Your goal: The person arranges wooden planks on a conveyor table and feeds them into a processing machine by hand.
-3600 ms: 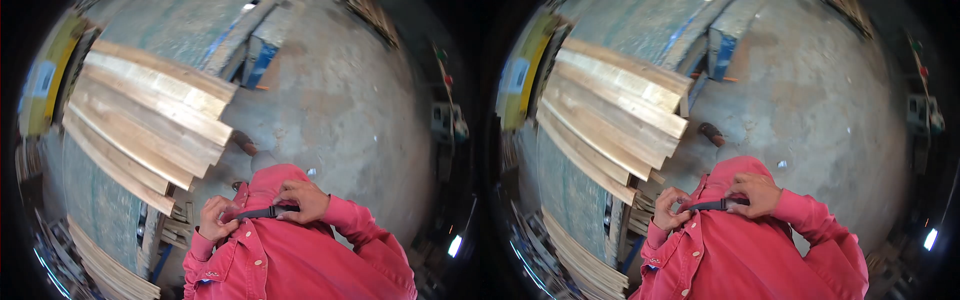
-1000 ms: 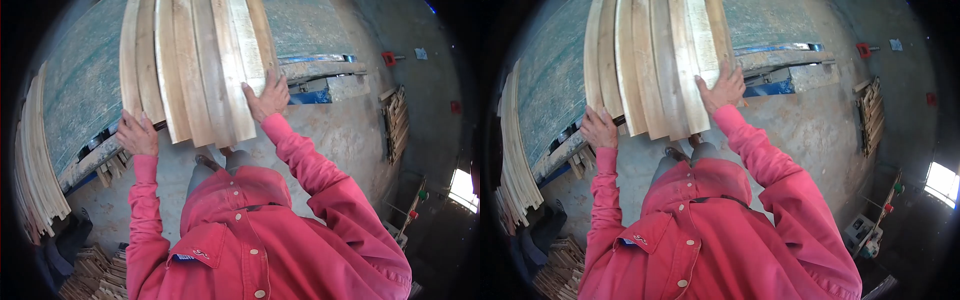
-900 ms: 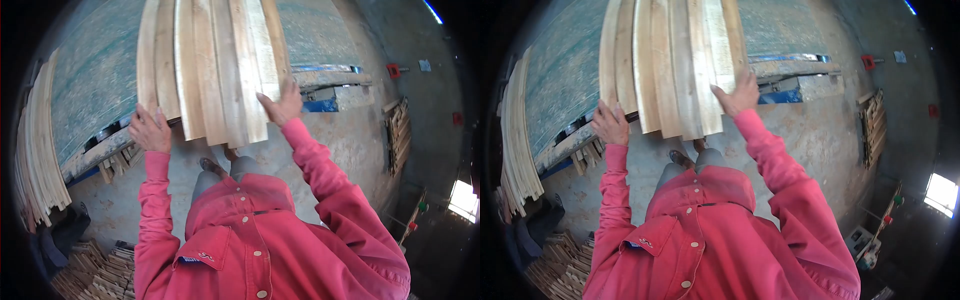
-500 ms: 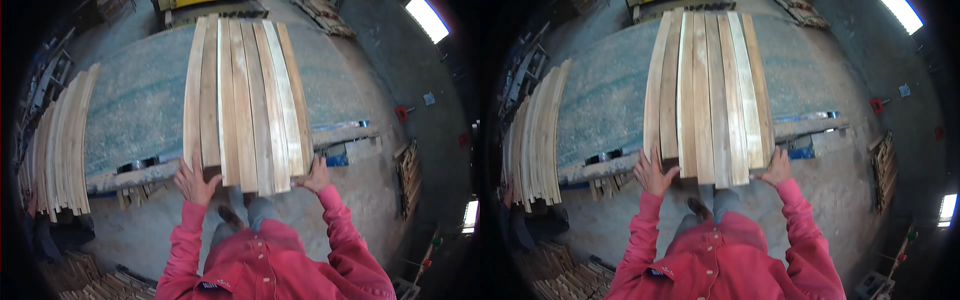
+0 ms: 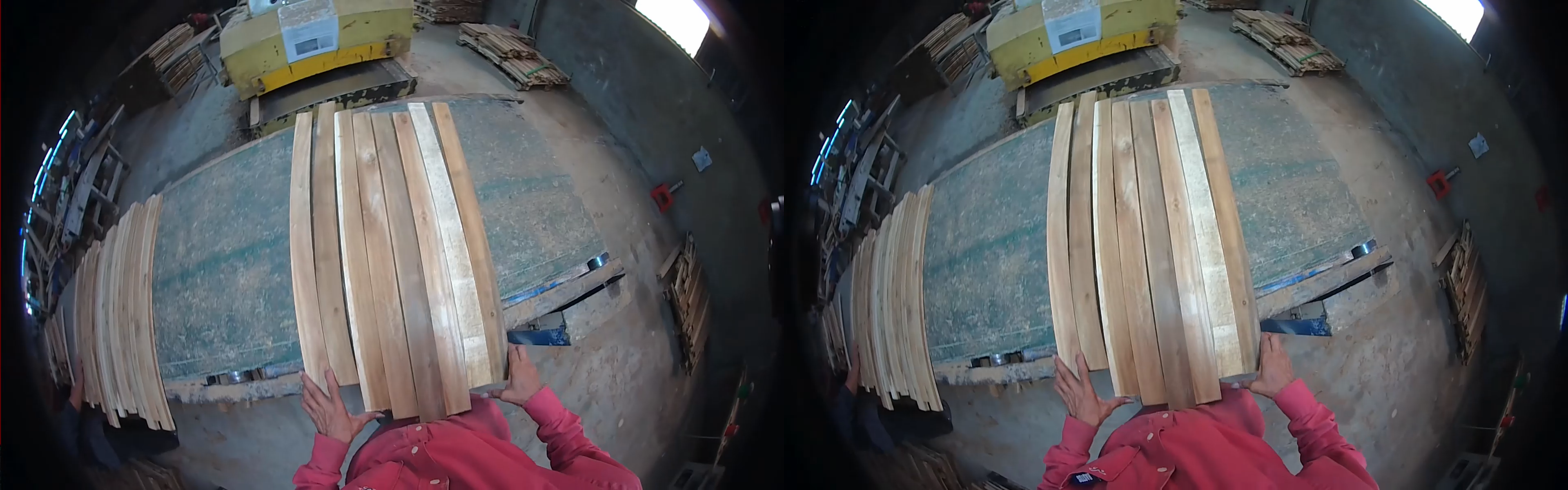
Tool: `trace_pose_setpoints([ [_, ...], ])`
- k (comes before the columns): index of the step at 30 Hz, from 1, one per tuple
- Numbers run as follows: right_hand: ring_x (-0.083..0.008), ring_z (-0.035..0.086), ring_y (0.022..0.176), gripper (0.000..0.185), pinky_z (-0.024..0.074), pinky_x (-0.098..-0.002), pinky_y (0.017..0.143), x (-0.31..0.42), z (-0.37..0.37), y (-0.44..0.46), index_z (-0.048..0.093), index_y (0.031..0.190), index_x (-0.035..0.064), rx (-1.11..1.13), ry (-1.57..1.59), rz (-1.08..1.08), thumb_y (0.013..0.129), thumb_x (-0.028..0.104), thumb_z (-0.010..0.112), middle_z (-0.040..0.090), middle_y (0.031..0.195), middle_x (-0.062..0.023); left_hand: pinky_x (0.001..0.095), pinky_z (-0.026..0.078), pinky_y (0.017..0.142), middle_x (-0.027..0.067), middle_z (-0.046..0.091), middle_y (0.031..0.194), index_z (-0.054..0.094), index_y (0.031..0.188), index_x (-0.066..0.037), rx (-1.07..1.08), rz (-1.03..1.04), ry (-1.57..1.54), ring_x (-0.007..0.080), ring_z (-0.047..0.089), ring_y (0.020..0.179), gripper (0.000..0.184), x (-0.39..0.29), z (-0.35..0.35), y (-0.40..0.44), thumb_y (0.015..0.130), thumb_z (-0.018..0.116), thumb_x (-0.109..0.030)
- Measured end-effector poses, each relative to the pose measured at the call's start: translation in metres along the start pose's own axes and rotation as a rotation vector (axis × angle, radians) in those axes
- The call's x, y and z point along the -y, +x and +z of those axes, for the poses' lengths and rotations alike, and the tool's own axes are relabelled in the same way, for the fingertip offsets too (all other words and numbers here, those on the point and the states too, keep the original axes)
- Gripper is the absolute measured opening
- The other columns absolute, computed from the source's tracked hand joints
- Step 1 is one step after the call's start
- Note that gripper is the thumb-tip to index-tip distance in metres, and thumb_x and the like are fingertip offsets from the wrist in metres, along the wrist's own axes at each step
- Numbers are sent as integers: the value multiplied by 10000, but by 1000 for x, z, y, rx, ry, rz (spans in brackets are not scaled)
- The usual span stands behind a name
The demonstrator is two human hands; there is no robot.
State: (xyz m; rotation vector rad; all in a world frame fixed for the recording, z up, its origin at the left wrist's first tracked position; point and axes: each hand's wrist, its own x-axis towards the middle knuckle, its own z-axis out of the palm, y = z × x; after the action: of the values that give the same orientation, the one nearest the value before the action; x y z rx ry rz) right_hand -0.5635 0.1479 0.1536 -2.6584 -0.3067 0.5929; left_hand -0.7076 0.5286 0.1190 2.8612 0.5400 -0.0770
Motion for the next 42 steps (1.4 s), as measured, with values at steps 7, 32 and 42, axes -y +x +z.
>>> trace_pose_setpoints([
  [7,-478,518,1243,1272,487,-479,1035,-4,-8,25,309,1470,-107,8,2,-17,499,385,968,462,1328,-299,733,215,1106,438,9,1599,144,1648,-130,29,-77,-19,650,198,1398,1465,-11,6,5,516,920,-643],
  [32,-444,607,1064,1130,540,-483,915,86,-115,410,461,1345,-112,-124,-89,-391,428,357,927,517,1164,-240,693,261,1097,441,174,1535,266,1620,-212,-333,-106,-165,589,297,1349,1469,13,-18,320,419,886,-786],
  [42,-527,321,1440,946,298,-548,1193,159,-80,525,403,1561,90,-515,-48,-389,825,561,767,310,1569,-349,686,181,1182,357,184,1615,373,1593,-261,-470,-51,38,623,169,1460,1065,33,-9,502,732,731,-777],
])
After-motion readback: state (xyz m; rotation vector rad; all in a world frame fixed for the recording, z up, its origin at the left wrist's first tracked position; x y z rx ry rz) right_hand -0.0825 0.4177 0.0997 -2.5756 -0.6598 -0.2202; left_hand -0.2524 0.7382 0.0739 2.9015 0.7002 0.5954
